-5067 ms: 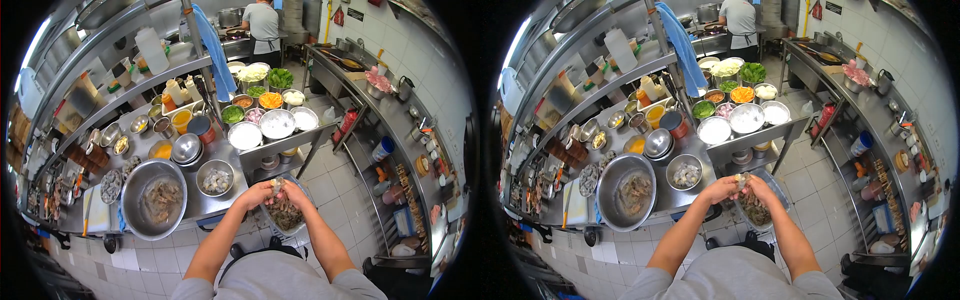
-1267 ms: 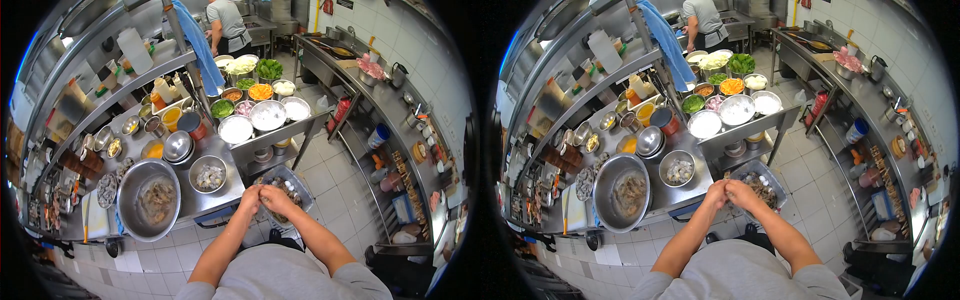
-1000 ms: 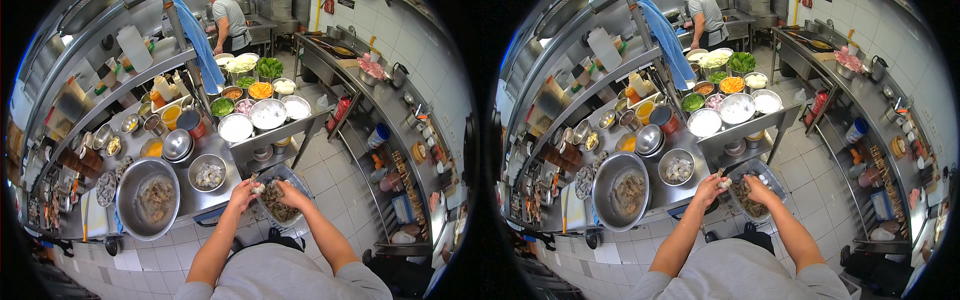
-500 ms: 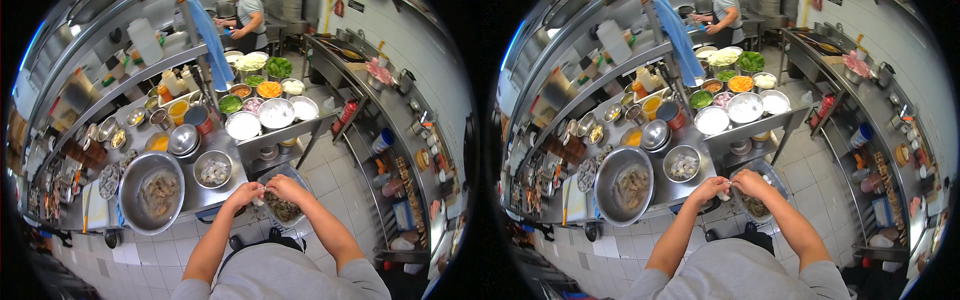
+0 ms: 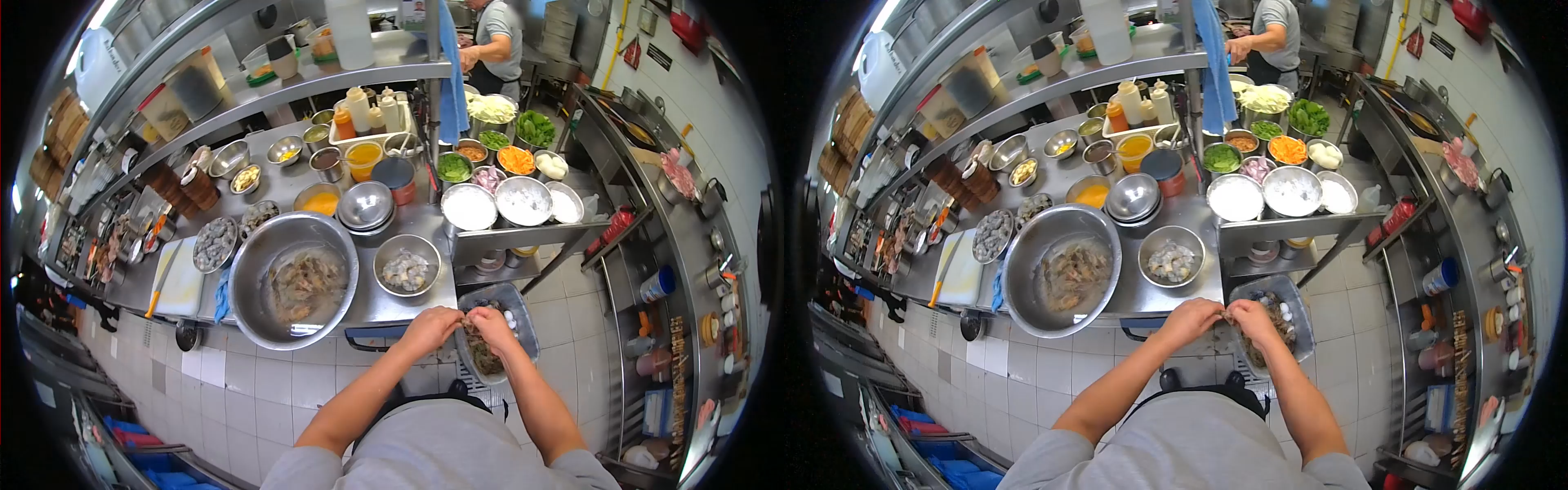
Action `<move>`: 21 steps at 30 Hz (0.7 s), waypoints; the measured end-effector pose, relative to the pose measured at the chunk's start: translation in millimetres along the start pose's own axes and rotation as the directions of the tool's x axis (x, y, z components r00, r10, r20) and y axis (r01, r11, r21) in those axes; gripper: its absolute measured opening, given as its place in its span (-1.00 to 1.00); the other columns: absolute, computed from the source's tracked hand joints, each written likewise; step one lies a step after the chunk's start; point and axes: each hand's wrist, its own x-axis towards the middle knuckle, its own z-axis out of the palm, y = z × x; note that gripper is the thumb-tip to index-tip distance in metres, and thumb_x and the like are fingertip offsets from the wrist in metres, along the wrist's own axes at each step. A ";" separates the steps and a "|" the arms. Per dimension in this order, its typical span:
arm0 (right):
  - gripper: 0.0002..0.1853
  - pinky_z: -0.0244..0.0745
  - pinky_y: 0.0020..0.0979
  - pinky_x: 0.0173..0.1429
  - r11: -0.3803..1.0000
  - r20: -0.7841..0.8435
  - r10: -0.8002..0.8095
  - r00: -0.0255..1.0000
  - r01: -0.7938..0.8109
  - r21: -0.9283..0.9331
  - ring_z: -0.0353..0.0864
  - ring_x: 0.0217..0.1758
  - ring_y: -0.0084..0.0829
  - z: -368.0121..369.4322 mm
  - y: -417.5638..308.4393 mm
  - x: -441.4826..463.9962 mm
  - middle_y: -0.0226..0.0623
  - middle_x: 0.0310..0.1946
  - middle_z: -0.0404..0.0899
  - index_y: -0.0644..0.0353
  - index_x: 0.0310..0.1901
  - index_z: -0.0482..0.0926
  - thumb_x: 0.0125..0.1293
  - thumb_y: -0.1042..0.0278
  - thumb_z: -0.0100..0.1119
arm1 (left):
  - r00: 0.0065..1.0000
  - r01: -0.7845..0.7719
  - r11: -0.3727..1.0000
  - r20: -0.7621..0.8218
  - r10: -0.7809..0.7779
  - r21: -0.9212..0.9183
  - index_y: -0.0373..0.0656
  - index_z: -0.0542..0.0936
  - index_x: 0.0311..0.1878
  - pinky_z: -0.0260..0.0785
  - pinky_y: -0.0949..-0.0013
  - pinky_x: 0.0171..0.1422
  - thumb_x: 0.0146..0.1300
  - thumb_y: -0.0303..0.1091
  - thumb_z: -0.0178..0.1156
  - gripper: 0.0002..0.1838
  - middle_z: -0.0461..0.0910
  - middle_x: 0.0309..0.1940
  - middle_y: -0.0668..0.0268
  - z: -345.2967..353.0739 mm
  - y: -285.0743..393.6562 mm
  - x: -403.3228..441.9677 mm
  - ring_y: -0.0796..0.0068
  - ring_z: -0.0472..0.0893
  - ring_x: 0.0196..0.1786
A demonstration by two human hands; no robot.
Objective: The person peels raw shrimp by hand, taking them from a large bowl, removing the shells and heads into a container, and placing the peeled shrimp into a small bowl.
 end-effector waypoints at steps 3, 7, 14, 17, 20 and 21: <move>-0.86 0.40 -0.51 -0.35 0.930 -0.075 0.127 0.989 -0.092 0.357 0.48 -0.47 -0.58 -2.9 17.4 5.0 -0.48 -0.50 0.55 0.22 -0.32 0.62 0.31 0.41 0.08 | 0.997 -0.022 0.999 -0.074 0.025 0.046 -0.18 0.60 -0.03 0.47 0.14 -0.02 0.28 -0.33 0.24 -0.77 0.65 -0.19 0.09 -9.6 -5.7 -11.0 0.05 0.62 -0.10; -0.87 0.39 -0.60 -0.40 0.939 -0.221 0.091 0.971 -0.010 0.344 0.46 -0.49 -0.66 -22.6 47.8 5.5 -0.53 -0.50 0.53 0.16 -0.25 0.64 0.34 0.30 0.25 | 0.883 0.304 0.856 -0.214 -0.418 -0.417 -0.22 0.59 0.02 0.42 0.48 -0.12 0.35 -0.35 0.25 -0.76 0.67 -0.26 0.32 -49.2 -12.6 -27.2 0.61 0.61 -0.24; -0.73 0.40 -0.50 -0.52 0.957 -0.442 0.203 0.874 -0.082 0.278 0.48 -0.49 -0.58 -98.4 130.9 -0.4 -0.43 -0.40 0.53 0.17 0.05 0.48 0.33 0.42 0.18 | 0.510 -0.100 0.599 -0.558 -0.655 -0.794 -0.15 0.51 0.17 0.48 0.53 -0.25 0.38 -0.44 0.17 -0.68 0.64 -0.18 0.31 -197.2 -77.2 -67.4 0.60 0.62 -0.22; -0.63 0.42 -0.48 -0.52 0.931 -0.469 0.304 0.829 -0.156 0.329 0.49 -0.49 -0.55 -102.4 134.0 -21.9 -0.36 -0.32 0.56 0.16 0.16 0.39 0.33 0.46 0.13 | 0.317 -0.211 0.623 -0.656 -0.685 -0.753 -0.15 0.48 0.18 0.51 0.44 -0.18 0.40 -0.48 0.10 -0.70 0.61 -0.04 0.26 -249.5 -121.5 -103.3 0.48 0.64 -0.10; -0.60 0.44 -0.47 -0.52 0.911 -0.421 0.365 0.830 -0.226 0.344 0.51 -0.49 -0.52 -101.8 148.9 -38.6 -0.31 -0.28 0.58 0.15 0.20 0.36 0.33 0.47 0.08 | 0.244 -0.258 0.588 -0.640 -0.728 -0.767 -0.15 0.47 0.17 0.51 0.37 -0.07 0.41 -0.49 0.06 -0.71 0.61 -0.01 0.27 -290.8 -184.2 -143.9 0.45 0.61 -0.01; -0.62 0.44 -0.48 -0.51 0.906 -0.407 0.384 0.829 -0.253 0.338 0.52 -0.48 -0.50 -98.7 152.9 -42.9 -0.30 -0.27 0.58 0.15 0.19 0.37 0.34 0.47 0.06 | 0.204 -0.221 0.603 -0.641 -0.740 -0.767 -0.15 0.47 0.17 0.50 0.38 -0.04 0.42 -0.50 0.05 -0.71 0.60 -0.01 0.29 -303.7 -196.4 -150.3 0.46 0.59 -0.02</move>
